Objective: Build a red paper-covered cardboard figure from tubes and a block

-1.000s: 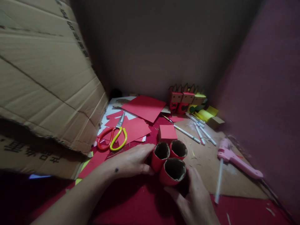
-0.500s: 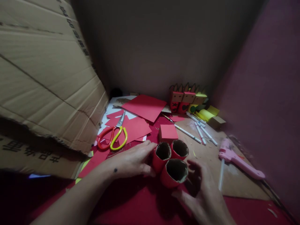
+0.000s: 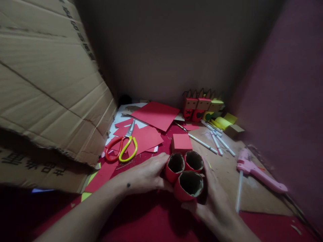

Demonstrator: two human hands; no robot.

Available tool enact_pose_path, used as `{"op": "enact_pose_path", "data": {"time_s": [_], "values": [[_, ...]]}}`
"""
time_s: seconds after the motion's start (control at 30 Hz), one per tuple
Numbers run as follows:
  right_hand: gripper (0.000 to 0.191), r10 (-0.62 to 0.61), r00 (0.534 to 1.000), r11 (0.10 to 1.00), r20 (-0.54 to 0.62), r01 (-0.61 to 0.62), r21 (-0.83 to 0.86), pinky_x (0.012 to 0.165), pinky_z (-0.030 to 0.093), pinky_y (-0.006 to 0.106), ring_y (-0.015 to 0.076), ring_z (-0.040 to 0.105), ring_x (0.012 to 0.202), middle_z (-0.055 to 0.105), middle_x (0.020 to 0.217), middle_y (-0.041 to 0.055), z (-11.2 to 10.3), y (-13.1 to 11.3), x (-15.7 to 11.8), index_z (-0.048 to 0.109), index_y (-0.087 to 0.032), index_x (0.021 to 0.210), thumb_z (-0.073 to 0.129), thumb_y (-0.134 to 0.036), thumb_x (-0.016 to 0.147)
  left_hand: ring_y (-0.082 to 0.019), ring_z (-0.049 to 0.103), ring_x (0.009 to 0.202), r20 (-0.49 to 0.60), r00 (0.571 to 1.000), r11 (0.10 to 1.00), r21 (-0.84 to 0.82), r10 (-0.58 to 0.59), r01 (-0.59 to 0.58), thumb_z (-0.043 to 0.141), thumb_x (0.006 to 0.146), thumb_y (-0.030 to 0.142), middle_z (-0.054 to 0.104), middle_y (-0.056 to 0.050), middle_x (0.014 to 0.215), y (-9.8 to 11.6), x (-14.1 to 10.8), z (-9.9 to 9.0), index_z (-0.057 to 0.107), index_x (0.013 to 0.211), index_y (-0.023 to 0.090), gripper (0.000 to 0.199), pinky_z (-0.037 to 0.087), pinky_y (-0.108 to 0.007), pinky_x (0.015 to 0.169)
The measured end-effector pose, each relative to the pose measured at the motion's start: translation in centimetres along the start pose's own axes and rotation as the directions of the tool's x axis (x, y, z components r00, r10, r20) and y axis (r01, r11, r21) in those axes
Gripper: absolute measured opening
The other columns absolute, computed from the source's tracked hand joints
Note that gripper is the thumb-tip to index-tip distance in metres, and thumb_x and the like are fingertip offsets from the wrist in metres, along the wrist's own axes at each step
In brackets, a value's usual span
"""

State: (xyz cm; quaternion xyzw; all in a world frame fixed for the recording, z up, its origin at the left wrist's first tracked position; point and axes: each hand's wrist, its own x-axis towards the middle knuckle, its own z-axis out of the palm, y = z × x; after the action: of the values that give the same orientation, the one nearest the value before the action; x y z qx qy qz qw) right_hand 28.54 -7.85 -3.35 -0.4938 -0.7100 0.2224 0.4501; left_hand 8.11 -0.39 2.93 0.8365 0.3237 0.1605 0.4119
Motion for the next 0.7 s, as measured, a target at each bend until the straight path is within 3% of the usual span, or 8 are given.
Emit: {"op": "enact_pose_path", "data": {"time_s": [0.13, 0.27, 0.53, 0.7], "values": [[0.101, 0.026, 0.999, 0.999, 0.040, -0.025, -0.032, 0.105, 0.034, 0.054, 0.0353, 0.038, 0.129, 0.034, 0.144, 0.0140, -0.2, 0.4, -0.5, 0.004, -0.025, 0.147, 0.072, -0.036, 0.072, -0.023, 0.055, 0.096, -0.001, 0.999, 0.998, -0.022, -0.052, 0.052, 0.078, 0.065, 0.028, 0.056, 0.000, 0.103, -0.1, -0.2, -0.2, 0.055, 0.102, 0.025, 0.044, 0.044, -0.032, 0.081], [0.099, -0.005, 1.000, 0.998, 0.018, 0.007, -0.070, 0.105, 0.034, 0.054, 0.0348, 0.039, 0.128, 0.036, 0.143, 0.0129, -0.4, 0.1, -0.6, 0.008, -0.026, 0.147, 0.072, -0.034, 0.072, -0.024, 0.054, 0.101, -0.002, 0.997, 0.994, -0.066, -0.081, 0.081, 0.079, 0.063, 0.025, 0.057, -0.001, 0.107, -0.3, -0.3, -0.5, 0.055, 0.108, 0.025, 0.051, 0.043, -0.033, 0.083], [0.093, -0.001, 1.000, 0.999, -0.002, 0.001, -0.047, 0.107, 0.033, 0.053, 0.0337, 0.037, 0.130, 0.035, 0.144, 0.0112, -0.2, -0.6, -0.3, 0.013, -0.027, 0.145, 0.071, -0.031, 0.073, -0.021, 0.058, 0.096, 0.065, 0.998, 0.902, -0.429, -0.013, 0.040, 0.077, 0.066, 0.019, 0.063, -0.001, 0.104, -0.6, 0.3, 0.0, 0.058, 0.105, 0.022, 0.044, 0.045, -0.034, 0.085], [0.087, -0.003, 1.000, 0.999, -0.010, 0.003, -0.033, 0.106, 0.035, 0.049, 0.0316, 0.041, 0.127, 0.038, 0.141, 0.0107, -0.2, -1.0, 0.0, 0.018, -0.026, 0.144, 0.070, -0.031, 0.074, -0.021, 0.059, 0.097, 0.021, 0.999, 0.907, -0.420, -0.037, 0.042, 0.079, 0.064, 0.018, 0.064, -0.001, 0.104, -0.8, 0.4, 0.3, 0.058, 0.104, 0.022, 0.046, 0.044, -0.035, 0.086]]}}
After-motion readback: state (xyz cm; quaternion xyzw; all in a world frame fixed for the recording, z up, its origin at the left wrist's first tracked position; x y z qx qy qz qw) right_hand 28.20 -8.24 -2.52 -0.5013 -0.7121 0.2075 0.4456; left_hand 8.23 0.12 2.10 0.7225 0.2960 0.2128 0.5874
